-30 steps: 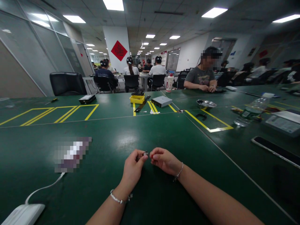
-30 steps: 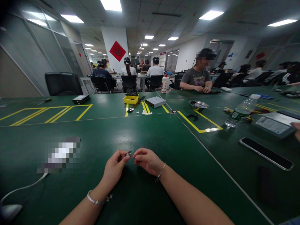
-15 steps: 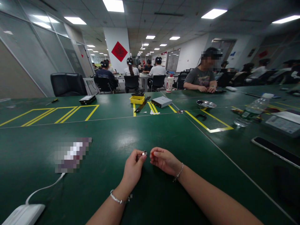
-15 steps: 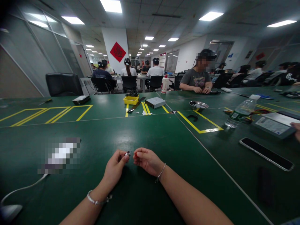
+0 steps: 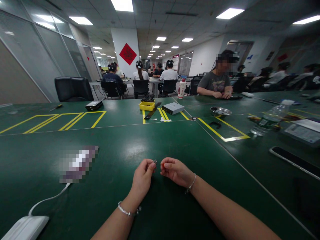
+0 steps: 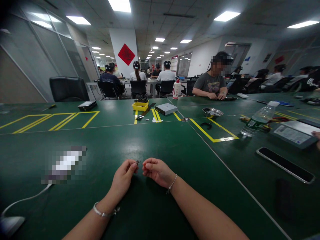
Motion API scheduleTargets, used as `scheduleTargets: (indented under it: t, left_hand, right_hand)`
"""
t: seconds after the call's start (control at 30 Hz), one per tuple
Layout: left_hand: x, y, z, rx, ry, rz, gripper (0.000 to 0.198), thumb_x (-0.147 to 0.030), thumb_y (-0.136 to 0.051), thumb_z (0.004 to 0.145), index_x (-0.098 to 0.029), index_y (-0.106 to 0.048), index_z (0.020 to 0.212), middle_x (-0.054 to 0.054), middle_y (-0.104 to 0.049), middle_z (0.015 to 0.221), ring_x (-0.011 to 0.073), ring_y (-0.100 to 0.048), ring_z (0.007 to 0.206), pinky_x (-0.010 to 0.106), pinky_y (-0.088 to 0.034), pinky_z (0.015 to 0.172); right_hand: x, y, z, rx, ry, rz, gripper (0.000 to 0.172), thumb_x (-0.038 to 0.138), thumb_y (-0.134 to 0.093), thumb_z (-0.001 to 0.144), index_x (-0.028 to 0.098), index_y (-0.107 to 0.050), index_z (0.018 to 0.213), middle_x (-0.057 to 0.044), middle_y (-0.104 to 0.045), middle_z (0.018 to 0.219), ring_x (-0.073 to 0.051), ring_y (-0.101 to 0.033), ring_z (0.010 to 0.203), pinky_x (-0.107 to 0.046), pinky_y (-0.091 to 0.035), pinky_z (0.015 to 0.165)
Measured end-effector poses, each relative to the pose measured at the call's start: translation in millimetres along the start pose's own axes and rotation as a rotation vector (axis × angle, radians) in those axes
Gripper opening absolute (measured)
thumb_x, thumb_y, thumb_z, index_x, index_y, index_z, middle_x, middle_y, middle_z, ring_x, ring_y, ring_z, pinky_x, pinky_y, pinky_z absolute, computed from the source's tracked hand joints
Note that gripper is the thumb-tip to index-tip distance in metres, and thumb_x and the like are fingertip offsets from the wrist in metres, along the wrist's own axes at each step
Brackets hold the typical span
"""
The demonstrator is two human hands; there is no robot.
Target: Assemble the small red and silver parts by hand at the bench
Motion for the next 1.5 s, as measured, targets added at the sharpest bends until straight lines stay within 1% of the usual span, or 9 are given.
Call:
scheduleTargets:
  t: [0.13,0.4,0.6,0.73,0.83,1.0,1.13,1.3,1.5]
  left_hand:
    - [8.7,-0.4,1.6,-0.016,0.025,0.005,0.011,-0.028,-0.05,0.072,-0.019,-0.051,0.077,-0.004,-0.051,0.064,0.0114,-0.048,0.059,0.023,-0.037,0.057]
    - [10.6,-5.9,0.7,0.031,0.016,0.022,0.006,-0.018,-0.053,0.066,-0.019,-0.05,0.072,-0.004,-0.05,0.064,0.0108,-0.047,0.061,0.022,-0.037,0.058]
    - [9.3,-6.0,1.5,0.032,0.012,0.003,0.01,-0.021,-0.053,0.067,-0.018,-0.052,0.077,-0.004,-0.052,0.065,0.0106,-0.048,0.06,0.023,-0.038,0.059]
    - [11.4,-5.8,2.0,0.034,0.038,-0.033,0.017,-0.026,-0.048,0.072,-0.018,-0.054,0.087,-0.001,-0.057,0.072,0.0124,-0.052,0.066,0.024,-0.04,0.064]
    - [9.0,-6.8,1.2,0.06,0.039,-0.023,0.02,-0.031,-0.043,0.077,-0.017,-0.055,0.085,0.0,-0.058,0.069,0.0127,-0.053,0.065,0.025,-0.04,0.064]
    - [3.9,-2.8,0.4,0.038,0.025,-0.015,0.022,-0.033,-0.04,0.078,-0.017,-0.056,0.078,-0.002,-0.057,0.064,0.0117,-0.052,0.061,0.023,-0.04,0.061]
    - [6.5,-1.6,1.0,0.014,0.036,-0.005,0.018,-0.032,-0.046,0.075,-0.017,-0.055,0.077,-0.002,-0.056,0.064,0.0116,-0.051,0.06,0.023,-0.038,0.059]
    - [11.3,-4.1,1.0,0.015,0.056,0.0,0.016,-0.028,-0.052,0.07,-0.018,-0.056,0.082,-0.002,-0.057,0.067,0.0116,-0.051,0.061,0.022,-0.038,0.059]
    - [8.5,-5.1,-1.1,0.019,0.026,0.083,0.016,-0.029,-0.053,0.069,-0.019,-0.057,0.081,-0.004,-0.057,0.064,0.0111,-0.051,0.058,0.022,-0.038,0.056]
  right_hand:
    - [-0.8,2.0,1.2,-0.007,0.001,-0.006,0.017,0.014,-0.066,0.061,0.014,-0.057,0.075,-0.001,-0.06,0.072,-0.009,-0.056,0.063,-0.025,-0.04,0.066]
    - [2.6,7.2,3.1,-0.056,0.05,0.071,0.013,0.026,-0.055,0.073,0.015,-0.056,0.079,0.001,-0.056,0.064,-0.008,-0.053,0.06,-0.025,-0.041,0.065]
    - [3.3,8.2,3.2,-0.065,0.051,0.09,0.017,0.014,-0.062,0.065,0.016,-0.055,0.081,0.001,-0.058,0.07,-0.007,-0.053,0.061,-0.024,-0.041,0.066]
    - [1.4,9.9,3.1,-0.075,0.033,0.087,0.012,0.018,-0.06,0.068,0.015,-0.056,0.078,0.002,-0.057,0.064,-0.007,-0.052,0.059,-0.024,-0.042,0.065]
    - [1.0,9.8,2.7,-0.075,0.023,0.074,0.009,0.022,-0.057,0.07,0.014,-0.057,0.075,0.002,-0.056,0.059,-0.007,-0.052,0.056,-0.025,-0.042,0.065]
    - [2.1,3.7,2.1,-0.039,0.023,0.035,0.013,0.014,-0.062,0.064,0.015,-0.057,0.076,0.001,-0.059,0.065,-0.007,-0.054,0.059,-0.025,-0.041,0.066]
    - [3.4,8.4,1.8,-0.119,0.06,0.045,0.022,0.013,-0.064,0.062,0.017,-0.057,0.082,0.0,-0.062,0.07,-0.008,-0.055,0.062,-0.025,-0.042,0.067]
    - [6.3,13.8,0.4,-0.226,0.142,-0.009,0.019,0.016,-0.067,0.059,0.015,-0.059,0.076,-0.002,-0.063,0.076,-0.011,-0.057,0.071,-0.026,-0.042,0.071]
    - [6.6,18.8,-1.4,-0.344,0.196,-0.08,0.023,0.018,-0.069,0.055,0.016,-0.061,0.077,-0.001,-0.062,0.072,-0.011,-0.057,0.069,-0.027,-0.042,0.07]
Point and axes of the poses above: each hand's wrist, its own z-axis towards the middle knuckle, its own y-axis out of the back of the hand, x = y × z, the point moved 10 cm from there along z, towards the middle knuckle
